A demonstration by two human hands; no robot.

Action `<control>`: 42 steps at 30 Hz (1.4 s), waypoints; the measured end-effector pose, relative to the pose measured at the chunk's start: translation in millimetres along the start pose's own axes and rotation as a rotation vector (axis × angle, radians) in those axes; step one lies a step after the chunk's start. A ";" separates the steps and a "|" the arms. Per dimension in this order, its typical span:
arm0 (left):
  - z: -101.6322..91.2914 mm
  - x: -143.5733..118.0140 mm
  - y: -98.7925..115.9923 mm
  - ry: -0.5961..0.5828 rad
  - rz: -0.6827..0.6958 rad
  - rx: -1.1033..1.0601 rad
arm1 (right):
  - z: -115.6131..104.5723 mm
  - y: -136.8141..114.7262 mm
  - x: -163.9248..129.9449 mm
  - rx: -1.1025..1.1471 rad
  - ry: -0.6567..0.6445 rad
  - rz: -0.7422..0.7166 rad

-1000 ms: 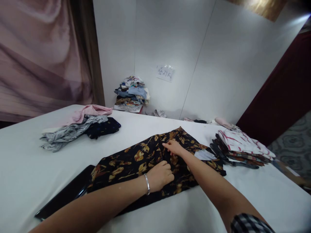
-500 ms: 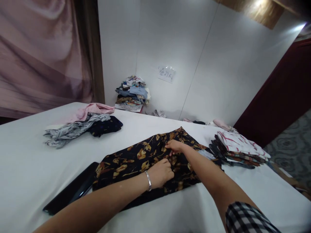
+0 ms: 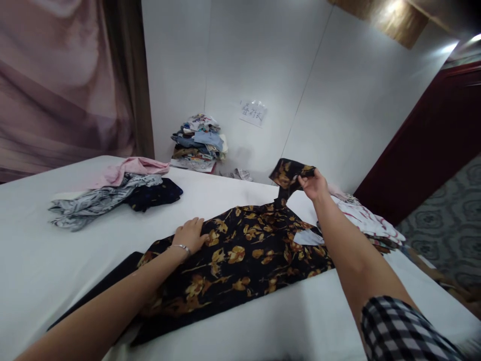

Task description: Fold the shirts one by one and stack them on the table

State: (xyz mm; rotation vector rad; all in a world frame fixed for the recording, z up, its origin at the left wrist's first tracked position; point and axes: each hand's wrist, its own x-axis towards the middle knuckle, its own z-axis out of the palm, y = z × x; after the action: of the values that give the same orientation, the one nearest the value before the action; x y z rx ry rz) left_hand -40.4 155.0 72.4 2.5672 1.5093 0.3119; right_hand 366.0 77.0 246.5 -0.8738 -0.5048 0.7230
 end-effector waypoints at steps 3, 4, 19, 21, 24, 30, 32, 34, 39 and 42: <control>0.7 7.0 -11.1 -0.097 -0.102 0.011 | -10.6 -5.2 2.0 0.003 0.016 -0.019; -0.2 9.7 -13.1 -0.120 -0.130 0.012 | -13.8 -6.2 2.9 -0.004 0.024 -0.029; -24.2 17.7 -13.3 -0.029 -0.184 0.021 | -72.2 -47.4 -12.4 0.049 -0.015 -0.239; -27.7 19.4 -13.8 0.002 -0.170 0.027 | -89.5 -55.1 -19.6 -0.035 -0.073 -0.275; -32.8 25.3 -14.3 0.022 -0.172 0.027 | -108.0 -59.5 -29.1 -0.102 -0.043 -0.277; -23.7 13.3 12.8 -0.021 -0.026 0.018 | -100.1 -54.5 -46.9 -0.045 0.208 -0.102; -13.4 3.2 26.2 -0.095 0.040 0.007 | -89.2 -52.7 -52.9 -0.005 0.214 -0.071; -4.8 -3.1 34.7 -0.154 0.059 0.008 | -77.8 -50.8 -58.0 0.048 0.196 -0.071; -3.8 3.8 33.6 -0.251 -0.028 0.021 | -55.8 -47.9 -57.3 0.096 0.170 -0.082; -8.5 9.8 32.4 -0.280 -0.036 0.018 | -49.3 -48.5 -45.1 0.079 0.174 -0.083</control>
State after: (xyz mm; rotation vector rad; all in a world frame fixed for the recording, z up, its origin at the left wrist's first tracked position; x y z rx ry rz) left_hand -10.6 148.1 89.1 2.4665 1.4577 -0.0647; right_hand 386.3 -2.6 254.5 -0.8284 -0.3535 0.5812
